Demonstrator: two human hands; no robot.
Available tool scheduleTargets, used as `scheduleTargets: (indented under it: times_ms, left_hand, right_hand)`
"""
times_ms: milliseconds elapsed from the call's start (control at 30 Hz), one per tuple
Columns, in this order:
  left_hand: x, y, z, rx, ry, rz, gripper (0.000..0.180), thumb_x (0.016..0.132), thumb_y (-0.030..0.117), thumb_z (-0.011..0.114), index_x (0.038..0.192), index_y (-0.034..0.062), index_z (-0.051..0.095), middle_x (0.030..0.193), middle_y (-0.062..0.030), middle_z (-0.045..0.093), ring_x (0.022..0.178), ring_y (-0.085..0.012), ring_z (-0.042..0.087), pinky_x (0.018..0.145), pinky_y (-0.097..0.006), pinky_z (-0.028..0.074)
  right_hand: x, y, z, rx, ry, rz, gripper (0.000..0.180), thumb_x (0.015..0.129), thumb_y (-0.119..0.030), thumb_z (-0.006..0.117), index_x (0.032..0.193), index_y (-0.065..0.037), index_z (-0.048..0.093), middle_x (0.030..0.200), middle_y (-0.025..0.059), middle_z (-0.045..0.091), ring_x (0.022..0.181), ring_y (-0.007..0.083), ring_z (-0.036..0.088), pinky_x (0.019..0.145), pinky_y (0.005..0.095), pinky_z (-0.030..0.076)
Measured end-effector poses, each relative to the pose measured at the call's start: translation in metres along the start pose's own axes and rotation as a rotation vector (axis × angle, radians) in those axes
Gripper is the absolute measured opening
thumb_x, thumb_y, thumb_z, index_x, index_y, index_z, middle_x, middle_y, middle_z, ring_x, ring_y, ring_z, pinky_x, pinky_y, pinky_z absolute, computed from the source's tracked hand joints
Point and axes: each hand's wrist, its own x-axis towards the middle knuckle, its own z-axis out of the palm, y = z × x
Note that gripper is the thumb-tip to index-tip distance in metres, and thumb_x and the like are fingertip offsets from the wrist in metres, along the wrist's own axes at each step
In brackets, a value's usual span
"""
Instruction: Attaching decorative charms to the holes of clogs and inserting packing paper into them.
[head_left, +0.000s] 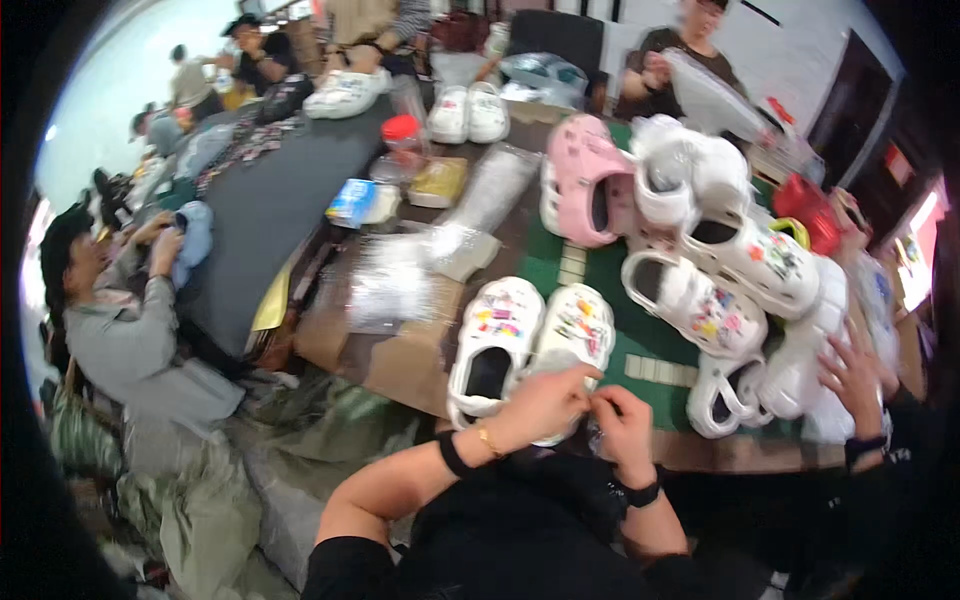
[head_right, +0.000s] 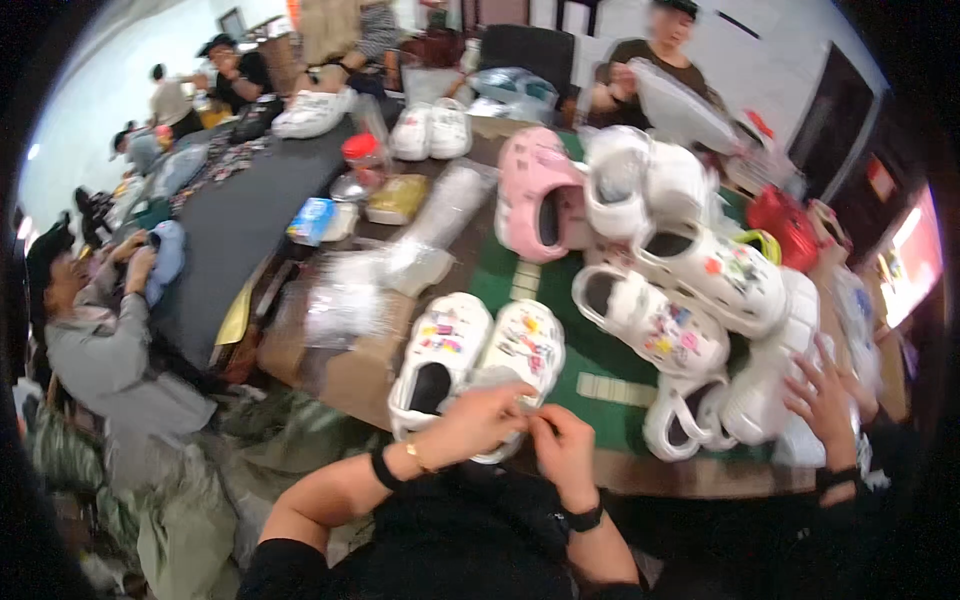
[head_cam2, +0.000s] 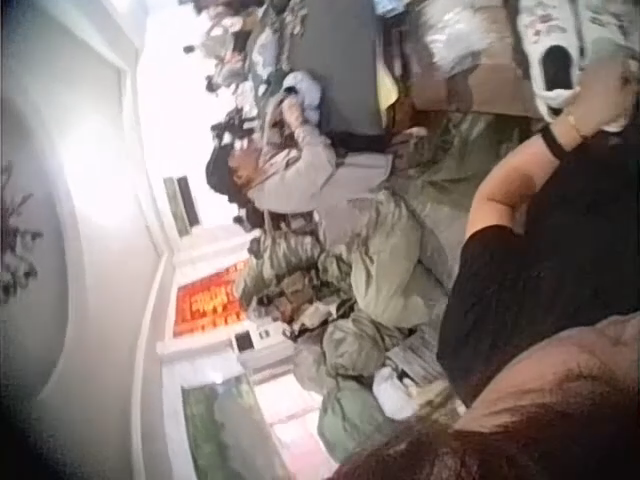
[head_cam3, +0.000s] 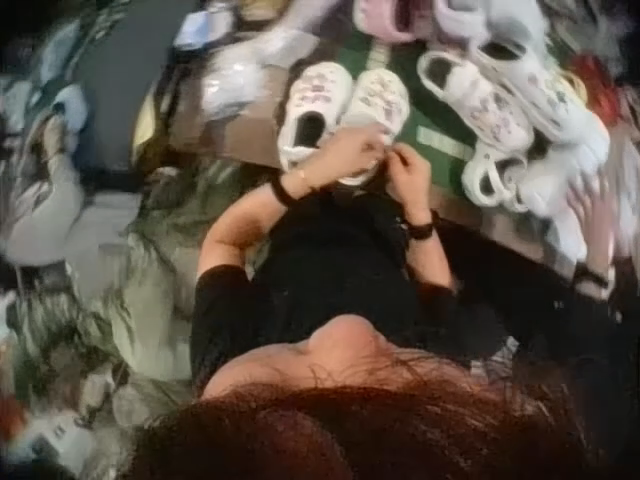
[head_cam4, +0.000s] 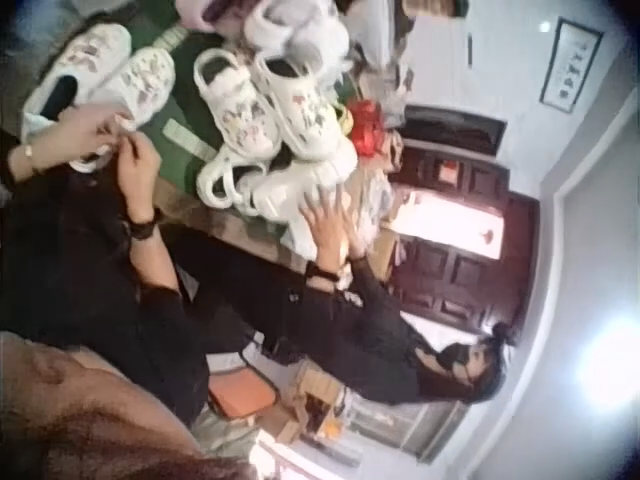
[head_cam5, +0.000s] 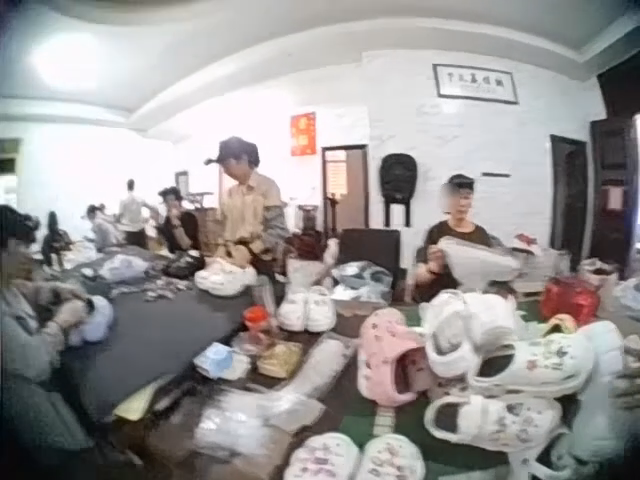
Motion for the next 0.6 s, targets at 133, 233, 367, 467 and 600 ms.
scheduleTargets:
  times_ms: [133, 233, 367, 467, 600]
  left_hand:
    - [0.000, -0.007, 0.010, 0.020, 0.063, 0.111, 0.036, 0.083, 0.010, 0.062, 0.118, 0.0115, 0.055, 0.077, -0.0119, 0.066, 0.073, -0.0325, 0.065, 0.065, -0.042, 0.050]
    - [0.002, -0.011, 0.018, 0.106, 0.047, 0.117, 0.037, 0.084, 0.011, 0.061, 0.120, 0.0135, 0.053, 0.076, -0.0121, 0.065, 0.071, -0.0323, 0.064, 0.063, -0.043, 0.050]
    - [-0.002, -0.008, 0.013, 0.128, 0.062, 0.101, 0.033, 0.086, 0.014, 0.058, 0.119, 0.0151, 0.053, 0.073, -0.0128, 0.062, 0.068, -0.0326, 0.063, 0.060, -0.044, 0.048]
    - [-0.003, -0.014, 0.015, 0.142, 0.078, 0.125, 0.032, 0.088, 0.016, 0.056, 0.119, 0.0165, 0.053, 0.073, -0.0127, 0.062, 0.068, -0.0332, 0.063, 0.060, -0.045, 0.048]
    - [-0.003, -0.009, 0.015, 0.132, 0.054, 0.135, 0.031, 0.088, 0.016, 0.055, 0.119, 0.0168, 0.053, 0.074, -0.0127, 0.063, 0.069, -0.0338, 0.063, 0.061, -0.046, 0.048]
  right_hand:
    - [0.000, -0.007, -0.007, -0.028, -0.048, 0.049, 0.011, 0.084, -0.003, 0.060, 0.086, 0.005, 0.065, 0.072, 0.0090, 0.064, 0.067, 0.0118, 0.057, 0.061, 0.0261, 0.046]
    - [-0.002, -0.008, -0.007, 0.132, -0.030, 0.119, 0.005, 0.085, -0.002, 0.059, 0.088, 0.003, 0.060, 0.071, 0.0013, 0.059, 0.065, 0.0066, 0.052, 0.059, 0.0228, 0.043]
    - [-0.001, 0.007, -0.007, 0.148, -0.105, 0.134, 0.003, 0.085, 0.000, 0.059, 0.087, 0.000, 0.058, 0.071, -0.0009, 0.057, 0.064, 0.0051, 0.050, 0.058, 0.0206, 0.041]
    - [-0.001, -0.007, -0.006, 0.105, -0.106, 0.104, 0.002, 0.083, 0.000, 0.059, 0.084, 0.000, 0.058, 0.070, -0.0006, 0.057, 0.062, 0.0047, 0.050, 0.057, 0.0207, 0.040]
    - [-0.002, 0.008, -0.009, 0.061, -0.123, 0.071, 0.002, 0.083, 0.001, 0.059, 0.082, 0.000, 0.058, 0.070, -0.0003, 0.058, 0.061, 0.0046, 0.049, 0.056, 0.0209, 0.040]
